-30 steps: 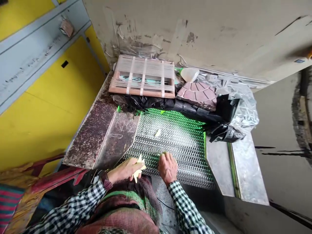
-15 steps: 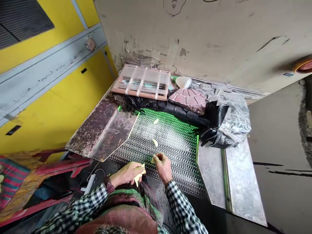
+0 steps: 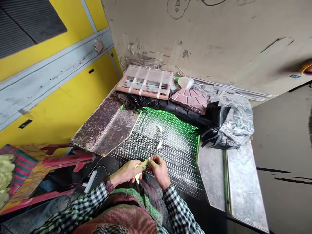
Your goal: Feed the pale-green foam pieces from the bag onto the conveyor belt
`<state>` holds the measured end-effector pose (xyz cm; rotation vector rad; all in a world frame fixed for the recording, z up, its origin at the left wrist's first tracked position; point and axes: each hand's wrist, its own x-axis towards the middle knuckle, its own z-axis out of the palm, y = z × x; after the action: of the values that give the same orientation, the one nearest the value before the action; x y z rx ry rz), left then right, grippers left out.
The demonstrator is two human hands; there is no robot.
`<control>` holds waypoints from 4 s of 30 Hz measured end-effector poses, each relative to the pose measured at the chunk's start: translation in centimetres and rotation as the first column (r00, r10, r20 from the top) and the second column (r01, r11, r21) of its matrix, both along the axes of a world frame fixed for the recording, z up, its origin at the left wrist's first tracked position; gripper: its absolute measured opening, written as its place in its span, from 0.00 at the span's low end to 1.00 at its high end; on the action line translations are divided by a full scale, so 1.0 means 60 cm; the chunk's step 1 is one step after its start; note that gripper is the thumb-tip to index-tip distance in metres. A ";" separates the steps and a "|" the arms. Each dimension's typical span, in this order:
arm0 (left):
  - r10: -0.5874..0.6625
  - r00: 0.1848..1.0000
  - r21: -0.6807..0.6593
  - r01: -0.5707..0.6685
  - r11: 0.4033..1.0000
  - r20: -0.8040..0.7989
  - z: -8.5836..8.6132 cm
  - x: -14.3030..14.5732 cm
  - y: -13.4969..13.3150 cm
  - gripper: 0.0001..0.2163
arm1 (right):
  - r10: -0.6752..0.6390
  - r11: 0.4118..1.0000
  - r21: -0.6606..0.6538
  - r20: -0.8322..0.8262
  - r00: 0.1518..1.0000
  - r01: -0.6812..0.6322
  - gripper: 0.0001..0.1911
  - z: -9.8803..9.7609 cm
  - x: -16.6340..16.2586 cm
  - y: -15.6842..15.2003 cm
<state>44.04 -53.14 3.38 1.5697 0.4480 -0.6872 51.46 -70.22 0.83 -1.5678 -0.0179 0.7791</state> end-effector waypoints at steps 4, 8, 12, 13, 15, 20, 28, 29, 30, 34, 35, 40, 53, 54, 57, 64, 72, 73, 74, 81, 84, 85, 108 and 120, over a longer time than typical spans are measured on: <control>0.167 0.983 -0.053 -0.171 0.984 -0.072 0.000 -0.010 0.007 0.21 | 0.024 0.938 -0.341 0.263 0.964 0.069 0.19 -0.010 0.035 -0.014; 0.251 0.965 -0.105 -0.258 0.960 -0.070 0.005 -0.017 0.011 0.25 | 0.165 0.926 -0.375 0.345 0.924 -0.026 0.21 0.015 0.026 -0.012; 0.214 0.976 -0.098 -0.209 0.973 0.045 0.009 -0.014 0.005 0.24 | 0.326 0.945 -0.053 0.066 0.943 -0.323 0.20 0.025 -0.015 0.010; 0.202 0.976 -0.105 -0.194 0.975 0.078 0.009 -0.012 0.004 0.23 | 0.301 0.953 -0.040 0.066 0.951 -0.299 0.19 0.020 -0.020 0.013; 0.218 0.972 -0.136 -0.205 0.969 0.086 0.008 -0.010 0.002 0.21 | 0.198 0.975 -0.140 0.213 0.957 -0.171 0.18 0.001 -0.020 0.011; 0.528 0.837 -0.282 -0.545 0.789 -0.141 -0.004 -0.005 0.008 0.17 | 0.347 0.860 -0.489 0.773 0.531 0.149 0.14 -0.060 0.016 -0.036; 0.655 0.708 -0.319 -0.704 0.634 -0.262 -0.012 0.018 -0.005 0.22 | 0.337 0.911 -0.410 0.683 0.648 -0.042 0.14 0.001 -0.023 -0.026; 0.655 0.707 -0.312 -0.707 0.635 -0.267 -0.012 0.023 -0.011 0.23 | 0.308 0.932 -0.348 0.616 0.725 -0.100 0.13 0.013 -0.033 -0.014; 0.655 0.705 -0.305 -0.709 0.636 -0.273 -0.013 0.027 -0.017 0.24 | 0.283 0.947 -0.293 0.555 0.783 -0.134 0.12 0.021 -0.042 -0.003; 0.636 0.711 -0.301 -0.703 0.644 -0.300 -0.016 0.041 -0.030 0.27 | 0.138 0.975 -0.219 0.474 0.869 -0.035 0.13 0.012 -0.048 0.013; 0.631 0.719 -0.299 -0.695 0.654 -0.290 -0.017 0.042 -0.029 0.28 | 0.118 0.972 -0.236 0.488 0.865 0.001 0.13 0.002 -0.042 0.009; 0.653 0.710 -0.287 -0.704 0.649 -0.264 -0.028 0.043 -0.014 0.27 | 0.307 0.878 -0.454 0.779 0.547 0.153 0.11 -0.060 0.004 -0.039; 0.561 0.822 -0.333 -0.560 0.759 -0.104 0.001 0.061 -0.041 0.30 | 0.055 0.998 0.036 0.043 0.998 -0.057 0.17 0.016 -0.020 0.023; 0.561 0.823 -0.328 -0.556 0.764 -0.089 0.001 0.062 -0.042 0.30 | -0.005 0.998 0.060 -0.028 1.000 0.007 0.18 0.013 -0.017 0.024; 0.626 0.777 -0.252 -0.620 0.743 -0.064 -0.012 0.060 -0.035 0.28 | -0.075 0.993 -0.089 0.023 0.997 0.077 0.21 -0.010 0.004 0.002; 0.547 0.834 -0.206 -0.550 0.810 -0.074 -0.024 0.045 -0.027 0.26 | 0.262 0.854 -0.514 0.552 0.792 0.075 0.23 0.008 0.032 -0.030; 0.509 0.853 -0.238 -0.522 0.819 -0.117 -0.021 0.035 -0.044 0.25 | 0.377 0.909 -0.391 0.630 0.679 -0.141 0.13 0.028 0.004 0.001; 0.506 0.854 -0.242 -0.520 0.819 -0.120 -0.021 0.034 -0.041 0.25 | 0.360 0.915 -0.379 0.611 0.705 -0.138 0.13 0.024 0.004 -0.002; 0.501 0.858 -0.239 -0.514 0.824 -0.116 -0.020 0.033 -0.038 0.25 | 0.347 0.921 -0.358 0.575 0.741 -0.154 0.14 0.021 0.004 -0.004; 0.473 0.879 -0.144 -0.476 0.868 -0.051 -0.012 0.034 -0.036 0.25 | 0.192 0.966 -0.235 0.397 0.898 -0.103 0.20 0.015 -0.003 0.003; 0.531 0.844 -0.197 -0.535 0.821 -0.078 -0.027 0.030 -0.030 0.27 | 0.074 0.969 -0.246 0.307 0.949 0.004 0.24 0.000 0.014 -0.008; 0.549 0.832 -0.217 -0.553 0.804 -0.086 -0.033 0.028 -0.027 0.27 | 0.093 0.950 -0.311 0.320 0.943 0.012 0.25 -0.006 0.023 -0.014; 0.566 0.812 -0.325 -0.579 0.747 -0.144 -0.042 0.034 -0.020 0.26 | 0.568 0.751 -0.637 0.758 0.320 0.174 0.09 -0.076 0.028 -0.069; 0.388 0.922 -0.229 -0.379 0.897 -0.007 -0.028 0.038 -0.035 0.15 | 0.148 0.986 -0.108 0.252 0.956 -0.124 0.17 -0.007 -0.011 0.004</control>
<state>46.34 -55.21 1.69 1.2283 0.6092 -0.3855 50.80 -70.00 0.38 -1.7614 -0.2879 0.6839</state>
